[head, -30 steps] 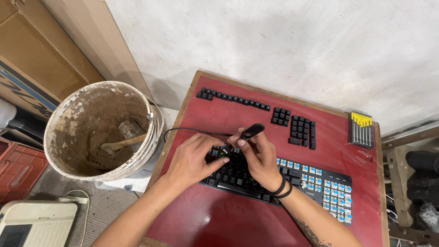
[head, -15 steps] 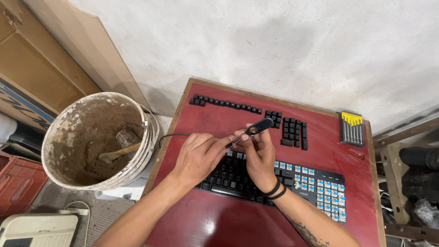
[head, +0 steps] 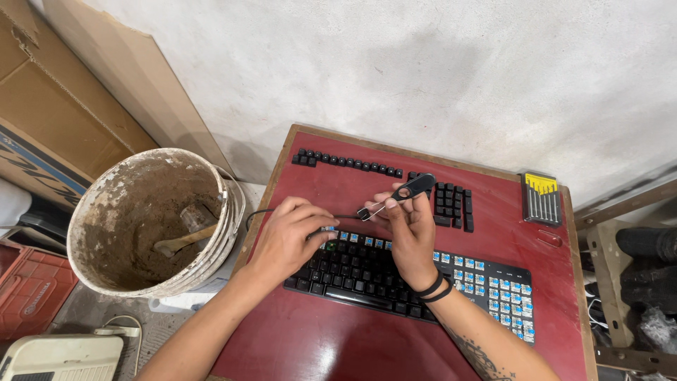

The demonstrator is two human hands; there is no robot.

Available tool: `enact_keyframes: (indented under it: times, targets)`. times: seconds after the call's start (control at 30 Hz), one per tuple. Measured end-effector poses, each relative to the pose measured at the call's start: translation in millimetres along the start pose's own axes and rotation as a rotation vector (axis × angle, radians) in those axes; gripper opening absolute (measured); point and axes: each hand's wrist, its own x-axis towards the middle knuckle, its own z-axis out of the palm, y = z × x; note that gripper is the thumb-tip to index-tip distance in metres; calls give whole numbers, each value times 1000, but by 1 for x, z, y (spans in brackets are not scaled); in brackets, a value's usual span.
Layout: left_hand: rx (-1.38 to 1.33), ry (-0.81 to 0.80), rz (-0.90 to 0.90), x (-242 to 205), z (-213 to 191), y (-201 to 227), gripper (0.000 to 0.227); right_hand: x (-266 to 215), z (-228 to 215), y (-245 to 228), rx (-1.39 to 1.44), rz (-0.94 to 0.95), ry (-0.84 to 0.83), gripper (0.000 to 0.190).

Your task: The person uses a keycap puller to remove keycaps from a mechanical keyboard one by one. The removed keycaps are placed in neat rows on the red table surface next to the keyboard.

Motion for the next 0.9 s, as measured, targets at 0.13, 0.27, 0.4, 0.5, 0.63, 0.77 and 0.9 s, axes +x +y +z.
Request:
enact_keyframes:
  times: [0.13,0.27,0.4,0.5,0.63,0.77,0.9]
  targets:
    - [-91,-238,-183,2,-15,-3,24,-2,0,2,-13,7,-23,34]
    - [-24,-487,-208,17,-30,3,18,-1,-1,1,-14,3,-32,34]
    - [63,-585,-127,21,-24,-2,4,0,-2,0,-13,1,-25,33]
    - [149,-617,10,19,-14,-8,9,0,-2,0,-21,-5,-29,34]
    - [238,-627,99,16,-4,-10,11,-2,-1,0,-15,10,-44,33]
    - [279,-669,129,22,-7,-4,12,-2,0,0,-26,5,-57,34]
    - [277,-700,129,18,3,-11,11,-2,0,0,-24,6,-57,33]
